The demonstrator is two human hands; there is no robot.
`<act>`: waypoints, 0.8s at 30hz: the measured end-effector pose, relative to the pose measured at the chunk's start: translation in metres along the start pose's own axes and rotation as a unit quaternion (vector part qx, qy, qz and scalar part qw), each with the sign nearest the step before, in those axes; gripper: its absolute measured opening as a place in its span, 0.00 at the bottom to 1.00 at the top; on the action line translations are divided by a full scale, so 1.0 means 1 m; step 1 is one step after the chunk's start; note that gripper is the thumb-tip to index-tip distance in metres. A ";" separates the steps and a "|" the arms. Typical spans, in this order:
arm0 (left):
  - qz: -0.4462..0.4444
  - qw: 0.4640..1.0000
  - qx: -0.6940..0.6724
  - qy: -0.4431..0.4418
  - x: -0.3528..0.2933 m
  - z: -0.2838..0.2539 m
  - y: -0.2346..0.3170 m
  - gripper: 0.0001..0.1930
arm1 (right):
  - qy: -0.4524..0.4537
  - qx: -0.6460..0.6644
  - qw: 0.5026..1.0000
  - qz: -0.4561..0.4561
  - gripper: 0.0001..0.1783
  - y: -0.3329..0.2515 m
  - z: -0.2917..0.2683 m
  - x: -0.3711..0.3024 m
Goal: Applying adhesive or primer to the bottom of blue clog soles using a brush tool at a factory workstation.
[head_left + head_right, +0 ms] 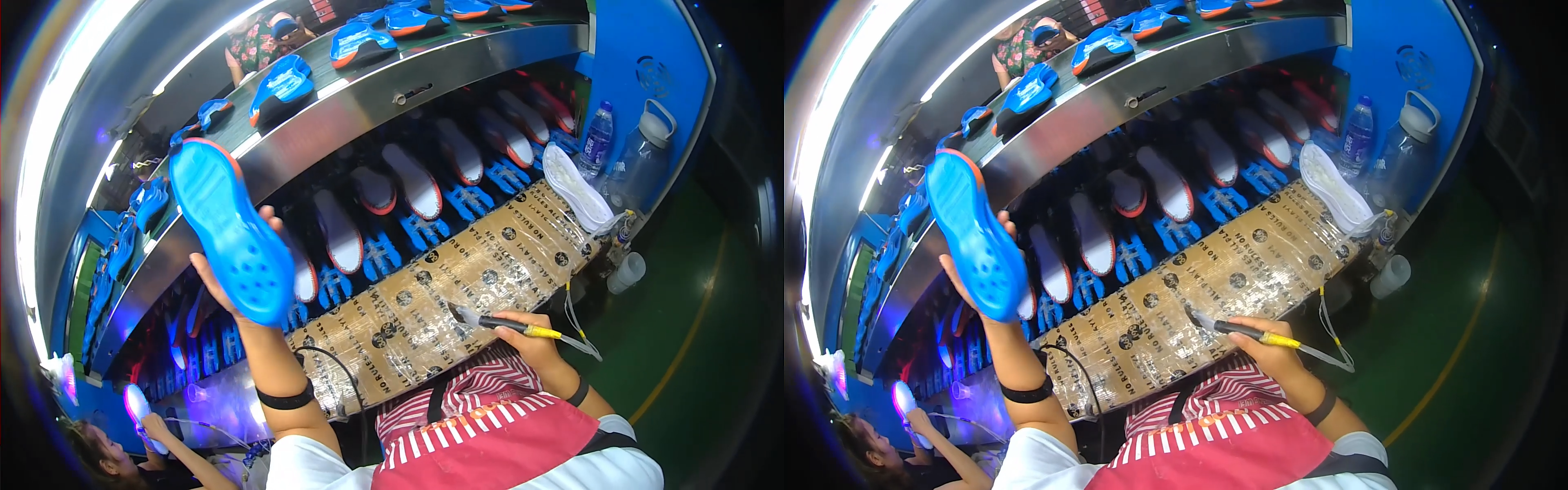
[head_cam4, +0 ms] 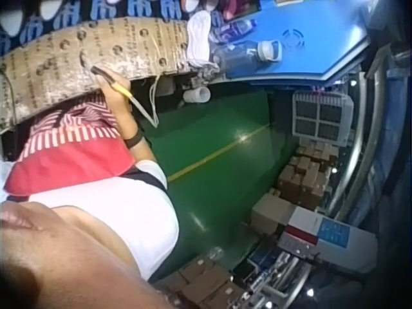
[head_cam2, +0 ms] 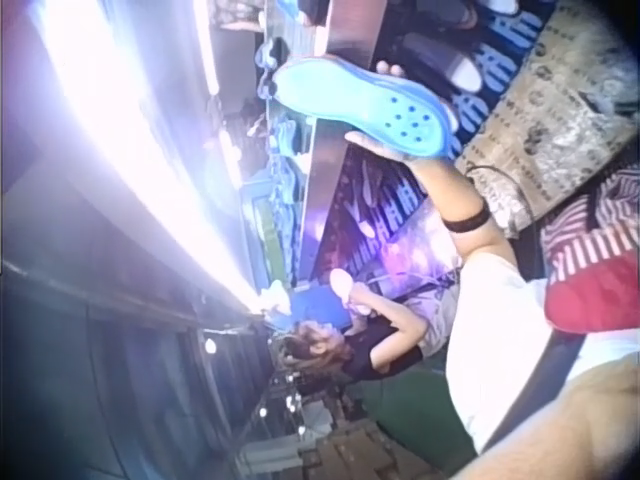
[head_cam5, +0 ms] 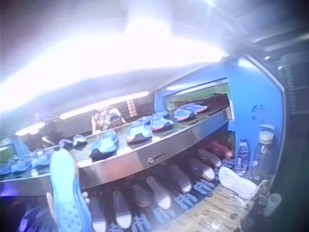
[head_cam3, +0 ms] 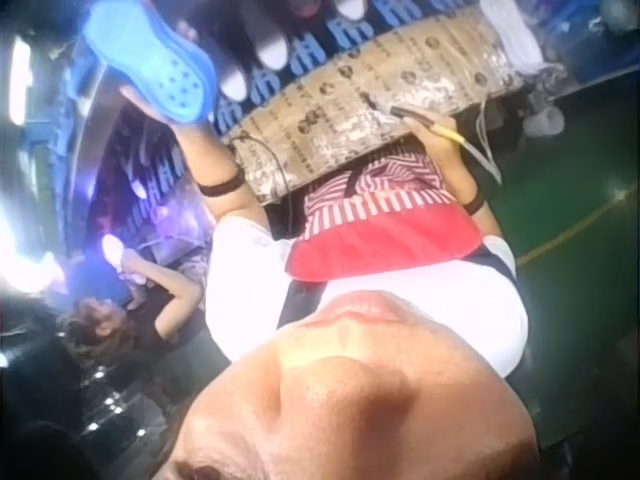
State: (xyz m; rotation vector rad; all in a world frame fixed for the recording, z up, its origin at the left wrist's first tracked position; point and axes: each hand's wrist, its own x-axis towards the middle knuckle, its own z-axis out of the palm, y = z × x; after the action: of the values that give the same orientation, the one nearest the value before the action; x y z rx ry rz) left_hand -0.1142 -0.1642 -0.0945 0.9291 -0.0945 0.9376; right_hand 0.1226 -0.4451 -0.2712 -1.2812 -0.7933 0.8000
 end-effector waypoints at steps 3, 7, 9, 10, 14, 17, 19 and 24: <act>-0.045 0.995 -0.049 0.068 -0.022 0.011 -0.047 0.46 | 0.024 0.028 0.999 0.024 0.13 -0.001 0.000 -0.002; -0.123 0.979 -0.104 0.122 -0.063 0.010 -0.099 0.46 | 0.060 0.042 0.997 0.019 0.12 -0.021 -0.001 -0.001; -0.167 0.974 -0.097 0.122 -0.085 -0.002 -0.121 0.41 | 0.028 0.064 0.998 -0.008 0.12 -0.033 -0.003 0.004; -0.181 0.967 -0.108 0.146 -0.096 -0.001 -0.131 0.41 | 0.015 0.061 0.998 -0.011 0.12 -0.039 -0.002 0.006; -0.222 0.943 -0.138 0.205 -0.125 0.006 -0.167 0.42 | -0.035 -0.042 0.991 -0.120 0.11 -0.058 0.013 0.022; -0.275 0.930 -0.160 0.182 -0.155 0.001 -0.185 0.42 | -0.053 -0.089 0.976 -0.193 0.11 -0.067 0.035 0.030; -0.308 0.923 -0.175 0.151 -0.170 0.001 -0.189 0.42 | -0.042 -0.136 0.961 -0.238 0.12 -0.074 0.046 0.030; -0.349 0.916 -0.043 0.196 -0.183 0.004 -0.195 0.41 | -0.028 -0.256 0.893 -0.370 0.14 -0.057 0.067 0.035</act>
State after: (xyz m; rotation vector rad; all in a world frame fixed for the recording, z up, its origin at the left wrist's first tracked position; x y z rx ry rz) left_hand -0.0850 -0.3342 -0.2988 0.6017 0.5089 0.4267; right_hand 0.0865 -0.3881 -0.2048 -1.2564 -1.4843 -0.0040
